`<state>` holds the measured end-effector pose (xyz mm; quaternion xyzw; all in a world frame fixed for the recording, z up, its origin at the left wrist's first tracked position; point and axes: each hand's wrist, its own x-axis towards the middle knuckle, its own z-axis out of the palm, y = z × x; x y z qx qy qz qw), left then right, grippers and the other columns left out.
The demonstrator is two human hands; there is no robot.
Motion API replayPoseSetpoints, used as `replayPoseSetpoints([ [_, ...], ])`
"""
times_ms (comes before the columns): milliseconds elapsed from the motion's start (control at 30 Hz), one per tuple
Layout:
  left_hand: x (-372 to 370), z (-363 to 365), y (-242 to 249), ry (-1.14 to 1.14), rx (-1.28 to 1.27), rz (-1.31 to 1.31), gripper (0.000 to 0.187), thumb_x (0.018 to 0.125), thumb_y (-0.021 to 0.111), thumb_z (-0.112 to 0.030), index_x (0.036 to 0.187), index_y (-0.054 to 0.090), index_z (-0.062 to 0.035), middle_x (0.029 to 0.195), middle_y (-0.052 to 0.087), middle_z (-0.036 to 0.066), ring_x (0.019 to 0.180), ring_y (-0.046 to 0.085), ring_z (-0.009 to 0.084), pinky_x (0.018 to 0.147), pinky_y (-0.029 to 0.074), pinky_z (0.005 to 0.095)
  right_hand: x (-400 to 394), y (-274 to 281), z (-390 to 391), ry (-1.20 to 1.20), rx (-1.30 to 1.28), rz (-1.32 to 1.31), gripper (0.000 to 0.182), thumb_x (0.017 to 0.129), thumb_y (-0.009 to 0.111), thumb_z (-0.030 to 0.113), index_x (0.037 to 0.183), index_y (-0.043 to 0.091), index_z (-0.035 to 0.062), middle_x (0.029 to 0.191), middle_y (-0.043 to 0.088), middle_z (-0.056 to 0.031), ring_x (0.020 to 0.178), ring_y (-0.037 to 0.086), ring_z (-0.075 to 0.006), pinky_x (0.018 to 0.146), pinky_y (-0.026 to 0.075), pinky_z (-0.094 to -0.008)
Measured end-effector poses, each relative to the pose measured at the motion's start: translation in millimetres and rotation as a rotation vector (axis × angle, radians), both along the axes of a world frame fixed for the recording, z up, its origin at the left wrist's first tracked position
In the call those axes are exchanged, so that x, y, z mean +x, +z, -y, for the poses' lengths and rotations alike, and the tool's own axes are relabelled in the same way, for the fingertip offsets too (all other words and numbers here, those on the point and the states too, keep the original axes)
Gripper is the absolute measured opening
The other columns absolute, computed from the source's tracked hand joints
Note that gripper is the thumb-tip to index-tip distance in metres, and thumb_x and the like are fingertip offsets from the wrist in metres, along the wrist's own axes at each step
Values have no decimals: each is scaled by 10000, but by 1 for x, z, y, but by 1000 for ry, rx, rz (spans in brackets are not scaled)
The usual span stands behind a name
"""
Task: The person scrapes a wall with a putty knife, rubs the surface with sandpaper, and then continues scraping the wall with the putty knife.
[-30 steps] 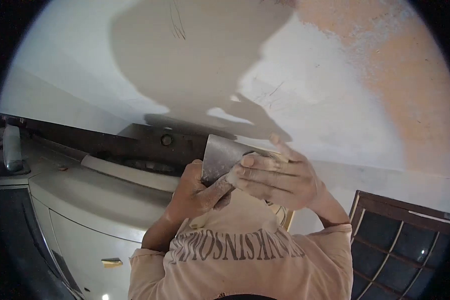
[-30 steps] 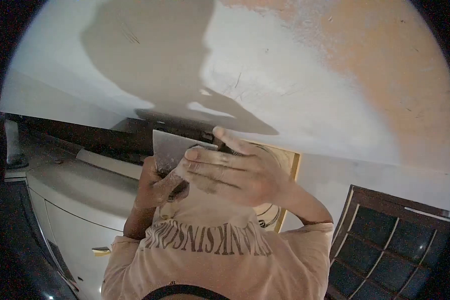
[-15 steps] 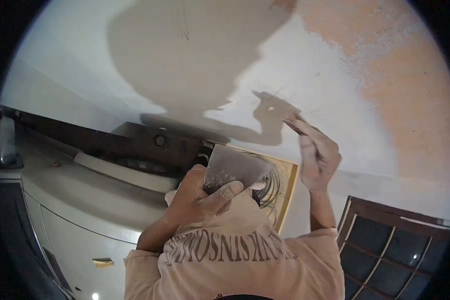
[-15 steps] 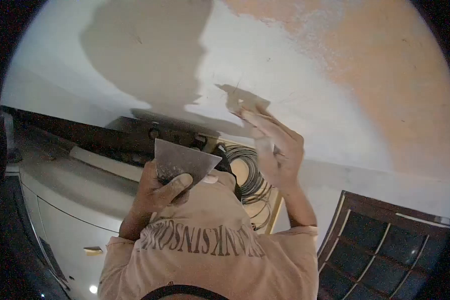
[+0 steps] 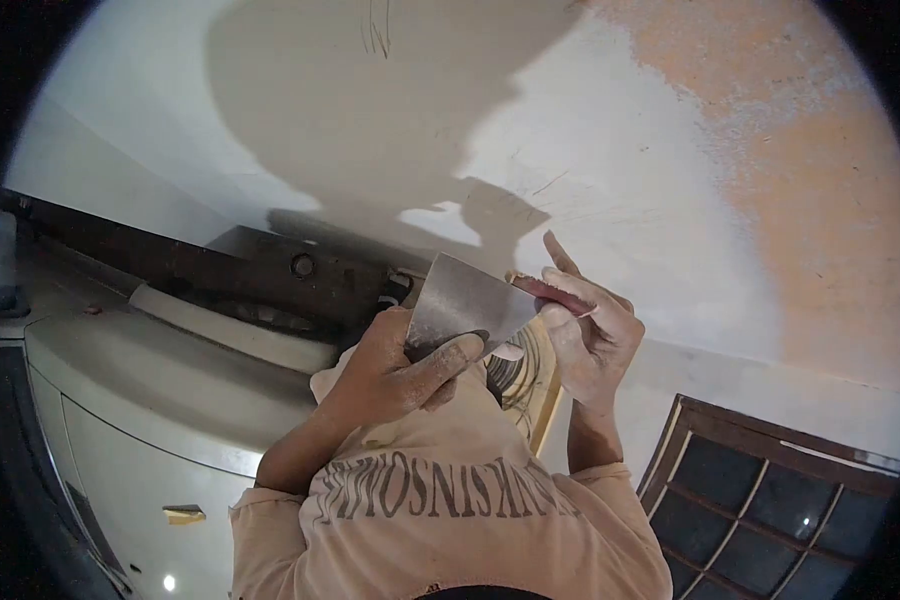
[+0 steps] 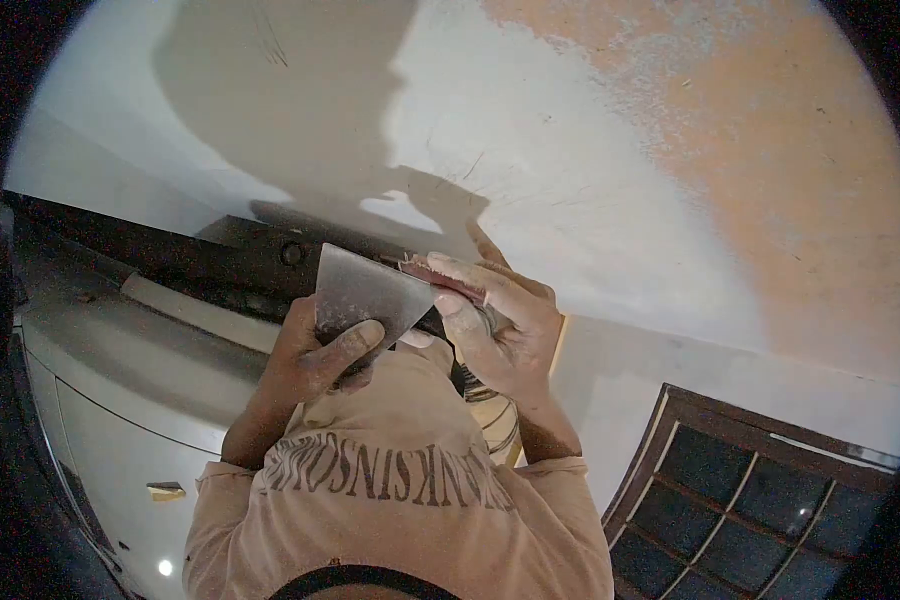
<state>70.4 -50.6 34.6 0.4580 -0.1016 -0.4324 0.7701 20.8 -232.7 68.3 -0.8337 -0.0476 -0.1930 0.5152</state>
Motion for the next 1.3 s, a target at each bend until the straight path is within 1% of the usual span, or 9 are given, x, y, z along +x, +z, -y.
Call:
replayPoseSetpoints([
  [167, 1, -2, 4, 10, -64, -13, 150, 859, 543, -135, 827, 525, 9, 573, 472, 2, 421, 408, 51, 361, 316, 213, -2, -5, -13, -298, 406, 1, 152, 835, 519, 38, 933, 581, -60, 801, 625, -149, 673, 611, -169, 651, 510, -293],
  [267, 1, -2, 3, 1, -65, -7, 153, 860, 544, -139, 839, 533, 12, 576, 472, -2, 423, 407, 49, 363, 315, 210, -1, -3, -16, -268, 448, 109, 180, 854, 517, 77, 956, 563, -63, 792, 603, -149, 636, 585, -143, 549, 492, -231],
  [367, 0, -2, 5, 16, -24, -7, 162, 856, 551, -150, 838, 548, 11, 551, 467, -10, 424, 405, 44, 366, 312, 208, -13, -1, -11, -334, 251, 66, 174, 840, 543, 100, 915, 586, -52, 814, 600, -161, 636, 586, -158, 534, 485, -238],
  [467, -3, -3, 7, 38, 30, 41, 168, 851, 557, -156, 819, 560, 8, 525, 464, -18, 424, 401, 39, 369, 305, 208, -12, -7, -2, -252, -131, 220, 214, 833, 553, 130, 926, 550, -62, 758, 549, -146, 599, 545, -177, 550, 471, -267],
  [567, -5, -5, 9, 52, 41, 76, 168, 846, 560, -154, 793, 566, 5, 505, 465, -20, 421, 400, 36, 371, 301, 210, -7, -1, 8, -140, -433, 301, 212, 838, 546, 140, 903, 570, -60, 833, 584, -197, 762, 603, -268, 627, 492, -296],
  [767, -5, -7, 8, 68, 70, 130, 169, 840, 564, -142, 749, 561, 0, 495, 472, -17, 416, 404, 38, 375, 304, 215, -10, -3, -3, -222, -71, 178, 179, 841, 505, 72, 917, 584, -69, 1060, 552, -270, 1091, 466, -406, 908, 391, -488],
  [967, -7, -7, 3, 104, 45, 96, 197, 840, 568, -154, 727, 549, 6, 503, 482, -11, 428, 414, 36, 382, 314, 211, -10, 0, -20, 37, -799, 278, 192, 802, 486, -4, 962, 582, -51, 1066, 574, -206, 1039, 541, -333, 956, 334, -516],
  [1067, -9, -8, 5, 117, 94, 80, 206, 838, 571, -161, 726, 549, 10, 506, 484, -9, 436, 422, 37, 385, 319, 209, -6, 8, -17, -1, -729, 182, 270, 746, 642, 169, 1000, 598, 89, 1120, 566, -82, 1116, 494, -213, 1009, 304, -460],
  [1300, -5, -9, 5, 127, 92, 102, 234, 840, 573, -178, 682, 547, -6, 494, 478, -10, 421, 416, 42, 382, 322, 213, -8, -6, -8, 160, -889, 364, 220, 726, 635, 47, 940, 588, 38, 1006, 608, -108, 1021, 558, -268, 963, 347, -520],
])
